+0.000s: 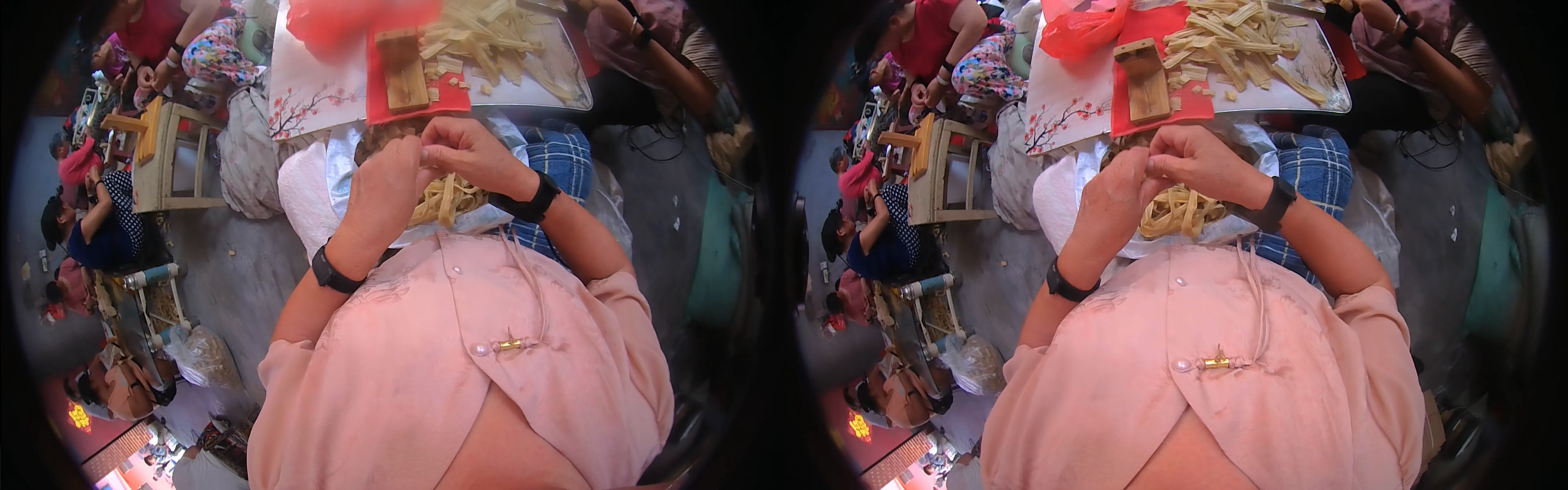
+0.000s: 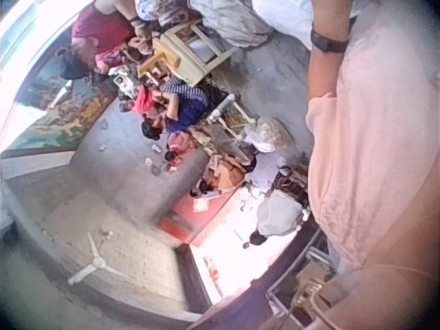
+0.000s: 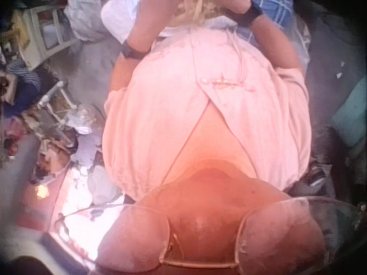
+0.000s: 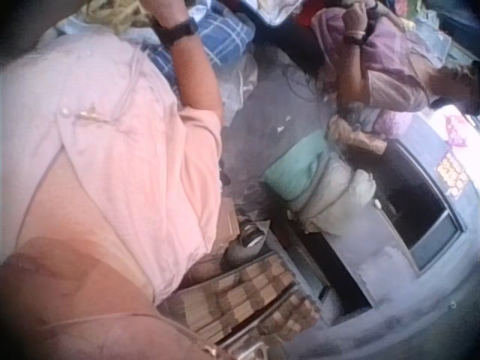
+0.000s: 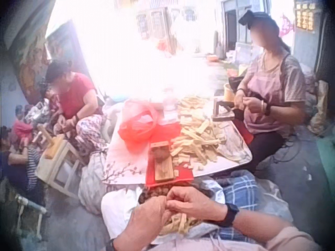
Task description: The person is assembling thin bamboo or wood strips by weaving them together and placing the woven pieces into a container. They repeat this process with multiple strips, occasionally picking up larger bundles to extract individual pieces.
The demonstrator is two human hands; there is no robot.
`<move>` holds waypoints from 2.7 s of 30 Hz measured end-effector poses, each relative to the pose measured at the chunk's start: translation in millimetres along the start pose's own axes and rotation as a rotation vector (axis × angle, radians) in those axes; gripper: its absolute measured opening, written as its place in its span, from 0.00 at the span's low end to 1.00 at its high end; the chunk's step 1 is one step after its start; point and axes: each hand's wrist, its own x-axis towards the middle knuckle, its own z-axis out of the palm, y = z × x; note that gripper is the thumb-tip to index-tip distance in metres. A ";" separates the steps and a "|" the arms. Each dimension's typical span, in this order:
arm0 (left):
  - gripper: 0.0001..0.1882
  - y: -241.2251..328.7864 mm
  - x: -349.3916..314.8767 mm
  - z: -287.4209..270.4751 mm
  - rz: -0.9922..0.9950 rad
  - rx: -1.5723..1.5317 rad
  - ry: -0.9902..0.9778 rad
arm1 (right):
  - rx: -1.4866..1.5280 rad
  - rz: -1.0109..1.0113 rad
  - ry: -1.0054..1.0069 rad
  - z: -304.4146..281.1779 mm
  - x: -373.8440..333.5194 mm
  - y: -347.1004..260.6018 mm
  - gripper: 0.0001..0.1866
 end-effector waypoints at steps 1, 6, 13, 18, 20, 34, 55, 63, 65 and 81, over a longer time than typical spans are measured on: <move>0.15 -0.8 -6.0 -4.6 0.010 -0.008 -0.101 | -0.128 -0.020 -0.102 -6.5 -1.8 0.9 0.07; 0.10 -7.9 -9.2 -18.5 0.019 0.003 -0.327 | -0.378 0.008 -0.261 -12.8 -10.6 -1.7 0.12; 0.05 -64.0 6.8 -9.0 0.325 0.238 -0.055 | -0.393 -0.093 -0.167 8.7 -2.8 -8.0 0.11; 0.06 -84.5 26.8 11.3 0.123 -0.241 -0.015 | -0.299 -0.088 0.087 0.3 16.9 -13.4 0.10; 0.07 -89.1 34.6 16.7 -0.055 -0.747 -0.172 | -0.366 -0.110 0.155 -16.7 30.2 -2.1 0.11; 0.14 -111.4 87.6 32.0 -0.220 -0.674 0.038 | -0.430 -0.142 0.335 -46.2 79.9 9.3 0.16; 0.23 -48.3 8.1 27.9 -0.391 -1.857 -0.334 | -0.802 -0.808 0.117 34.5 13.5 6.3 0.08; 0.16 -29.5 -9.9 30.0 -0.485 -1.939 -0.346 | -0.553 -0.803 -0.012 33.0 5.7 6.3 0.08; 0.15 -28.6 -9.8 28.9 -0.403 -1.933 -0.305 | -0.586 -0.836 -0.037 31.2 7.2 7.1 0.08; 0.14 -30.9 12.5 13.9 -0.444 -1.589 -0.146 | -0.433 -0.429 0.245 28.4 17.9 6.7 0.09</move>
